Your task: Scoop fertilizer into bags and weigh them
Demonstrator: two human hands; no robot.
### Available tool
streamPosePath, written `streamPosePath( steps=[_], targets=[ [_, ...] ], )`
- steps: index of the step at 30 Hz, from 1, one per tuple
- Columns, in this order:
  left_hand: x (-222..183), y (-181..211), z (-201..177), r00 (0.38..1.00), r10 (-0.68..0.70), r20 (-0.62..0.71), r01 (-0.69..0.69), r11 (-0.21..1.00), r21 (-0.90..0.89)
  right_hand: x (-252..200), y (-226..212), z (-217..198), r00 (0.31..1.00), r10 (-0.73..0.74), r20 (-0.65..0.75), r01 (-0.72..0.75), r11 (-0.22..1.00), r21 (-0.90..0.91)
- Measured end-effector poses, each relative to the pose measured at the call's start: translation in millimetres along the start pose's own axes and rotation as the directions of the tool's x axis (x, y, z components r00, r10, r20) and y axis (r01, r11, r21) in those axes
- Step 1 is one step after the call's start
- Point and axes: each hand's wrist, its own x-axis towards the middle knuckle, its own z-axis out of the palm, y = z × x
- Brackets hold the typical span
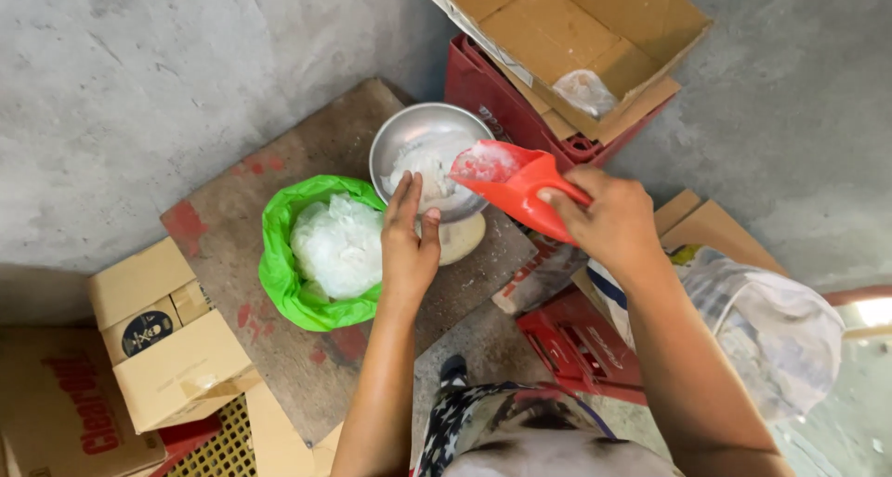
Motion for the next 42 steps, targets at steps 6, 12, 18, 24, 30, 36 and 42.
streamPosePath(
  steps=[6,12,18,24,30,36,42],
  targets=[
    [-21,46,11,0.998,-0.016,-0.068,0.008,0.993,-0.121,-51,26,-22,0.96,0.278,0.036,-0.274,0.901,0.335],
    [-40,98,62,0.995,0.086,0.045,-0.077,0.981,-0.18,-115,78,-74,0.922,0.378,-0.082,-0.303,0.836,0.457],
    [-84,128,142,0.957,0.175,0.231,-0.115,0.961,-0.25,-201,125,-145,0.828,0.542,-0.145,-0.455,0.8,0.392],
    [-145,132,215,0.911,0.18,0.372,-0.097,0.968,-0.23,-283,173,-184,0.659,0.74,-0.137,-0.629,0.642,0.439],
    [-192,128,258,0.865,0.088,0.493,0.024,0.976,-0.215,-326,214,-177,0.664,0.744,-0.077,-0.73,0.667,0.145],
    [-222,103,291,0.777,0.032,0.629,0.018,0.997,-0.073,-318,252,-101,0.677,0.723,0.135,-0.681,0.686,-0.256],
    [-217,106,289,0.735,0.007,0.678,0.03,0.999,-0.042,-302,284,0,0.804,0.579,0.131,-0.525,0.797,-0.299]
  ],
)
